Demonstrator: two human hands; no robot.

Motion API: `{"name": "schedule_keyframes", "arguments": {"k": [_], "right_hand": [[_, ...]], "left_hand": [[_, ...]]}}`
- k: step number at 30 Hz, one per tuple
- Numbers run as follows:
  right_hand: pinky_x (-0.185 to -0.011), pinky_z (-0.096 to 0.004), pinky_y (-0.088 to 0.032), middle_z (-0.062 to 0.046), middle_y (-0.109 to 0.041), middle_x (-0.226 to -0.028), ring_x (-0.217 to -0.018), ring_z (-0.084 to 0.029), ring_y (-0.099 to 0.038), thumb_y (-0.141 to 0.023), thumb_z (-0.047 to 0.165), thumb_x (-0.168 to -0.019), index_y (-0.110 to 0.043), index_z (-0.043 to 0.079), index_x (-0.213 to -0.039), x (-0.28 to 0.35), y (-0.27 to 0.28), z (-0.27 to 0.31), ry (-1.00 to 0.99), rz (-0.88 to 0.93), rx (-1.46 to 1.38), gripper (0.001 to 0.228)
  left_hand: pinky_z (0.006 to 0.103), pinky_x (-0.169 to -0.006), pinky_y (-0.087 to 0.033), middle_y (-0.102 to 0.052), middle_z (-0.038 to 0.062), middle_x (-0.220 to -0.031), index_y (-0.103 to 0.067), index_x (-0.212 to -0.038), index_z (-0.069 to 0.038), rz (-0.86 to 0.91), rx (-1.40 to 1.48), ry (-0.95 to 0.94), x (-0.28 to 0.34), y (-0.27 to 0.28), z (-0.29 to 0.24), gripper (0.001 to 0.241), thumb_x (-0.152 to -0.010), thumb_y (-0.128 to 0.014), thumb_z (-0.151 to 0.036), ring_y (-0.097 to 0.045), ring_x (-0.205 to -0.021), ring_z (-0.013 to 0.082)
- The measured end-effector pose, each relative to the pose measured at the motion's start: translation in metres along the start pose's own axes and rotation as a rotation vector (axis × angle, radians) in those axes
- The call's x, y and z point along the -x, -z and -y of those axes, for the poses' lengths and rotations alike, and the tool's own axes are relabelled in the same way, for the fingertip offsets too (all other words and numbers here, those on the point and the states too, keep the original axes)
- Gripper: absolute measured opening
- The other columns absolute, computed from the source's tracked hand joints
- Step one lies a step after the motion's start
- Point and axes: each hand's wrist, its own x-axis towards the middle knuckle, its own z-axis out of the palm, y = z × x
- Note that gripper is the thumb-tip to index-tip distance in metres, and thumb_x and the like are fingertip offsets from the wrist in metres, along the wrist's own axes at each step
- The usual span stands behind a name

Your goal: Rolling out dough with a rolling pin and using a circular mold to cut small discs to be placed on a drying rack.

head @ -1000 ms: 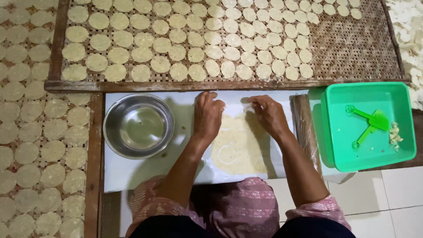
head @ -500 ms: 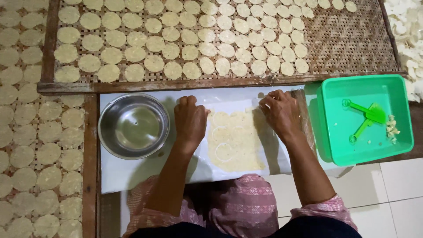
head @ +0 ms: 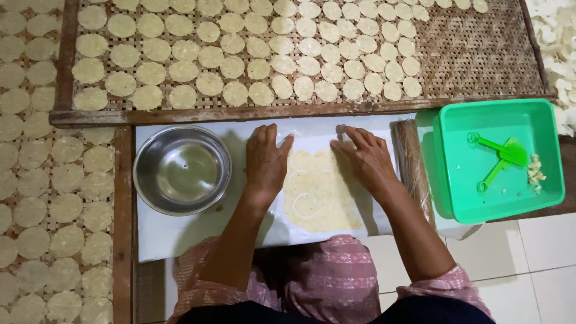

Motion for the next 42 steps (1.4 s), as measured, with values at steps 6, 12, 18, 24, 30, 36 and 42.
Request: {"name": "schedule_keyframes", "arguments": {"k": [6,12,18,24,30,36,42], "right_hand": [[-0.096,-0.041,-0.046,0.003,-0.055,-0.150,-0.138,-0.024,-0.052,-0.052,0.012,-0.101,-0.075,0.029,-0.114,0.041,-0.001,-0.024,-0.016,-0.050,0.100,0.031],[-0.099,-0.044,-0.051,0.003,-0.067,-0.131,-0.126,-0.025,-0.064,-0.057,0.012,-0.095,-0.073,0.029,-0.097,0.057,0.014,-0.029,-0.023,-0.143,0.001,0.024],[-0.098,-0.046,-0.050,0.003,-0.070,-0.121,-0.112,-0.025,-0.070,-0.053,0.008,-0.099,-0.061,0.030,-0.119,0.026,0.004,-0.018,-0.157,-0.152,-0.026,0.031],[-0.101,-0.051,-0.049,-0.007,-0.061,-0.142,-0.136,-0.032,-0.056,-0.055,0.008,-0.101,-0.065,0.023,-0.127,0.016,-0.004,0.001,-0.046,-0.045,0.011,0.032],[-0.105,-0.047,-0.046,-0.002,-0.060,-0.143,-0.141,-0.027,-0.051,-0.060,0.018,-0.096,-0.074,0.021,-0.114,0.041,-0.015,-0.008,-0.029,-0.032,0.066,0.022],[-0.104,-0.047,-0.046,0.000,-0.073,-0.113,-0.116,-0.024,-0.069,-0.061,0.023,-0.097,-0.072,0.023,-0.104,0.057,-0.008,-0.010,-0.021,-0.038,-0.044,0.014],[-0.088,-0.047,-0.053,-0.001,-0.074,-0.090,-0.091,-0.027,-0.074,-0.067,0.017,-0.093,-0.058,0.027,-0.135,0.031,-0.017,-0.015,-0.047,-0.233,-0.131,0.044]], "left_hand": [[0.0560,-0.101,-0.043,-0.052,0.018,-0.134,-0.075,-0.122,-0.018,0.258,-0.135,0.054,0.020,-0.025,0.009,0.031,-0.091,-0.072,-0.015,-0.046,-0.133,0.0399],[0.0545,-0.093,-0.049,-0.062,0.020,-0.110,-0.076,-0.098,-0.002,0.101,-0.123,0.095,0.017,-0.024,0.022,0.012,-0.085,-0.078,-0.002,-0.059,-0.116,0.0405],[0.0492,-0.079,-0.051,-0.061,0.011,-0.091,-0.070,-0.104,-0.006,0.008,-0.186,0.027,-0.002,-0.001,0.009,0.027,-0.079,-0.076,0.002,-0.063,-0.099,0.0330],[0.0569,-0.107,-0.041,-0.052,0.014,-0.141,-0.059,-0.138,-0.009,0.217,-0.172,-0.041,0.016,-0.032,0.006,0.052,-0.088,-0.074,-0.006,-0.042,-0.141,0.0349],[0.0597,-0.112,-0.035,-0.047,0.017,-0.149,-0.066,-0.132,-0.010,0.345,-0.177,0.002,0.017,-0.024,0.004,0.052,-0.082,-0.079,-0.004,-0.036,-0.146,0.0373],[0.0624,-0.109,-0.038,-0.055,0.019,-0.136,-0.075,-0.112,-0.005,0.331,-0.043,0.041,0.018,-0.015,0.004,0.025,-0.088,-0.074,-0.012,-0.043,-0.140,0.0423],[0.0524,-0.102,-0.048,-0.065,0.015,-0.110,-0.075,-0.088,-0.007,0.137,-0.045,0.022,0.014,-0.031,0.016,0.025,-0.088,-0.080,-0.031,-0.061,-0.120,0.0371]]}}
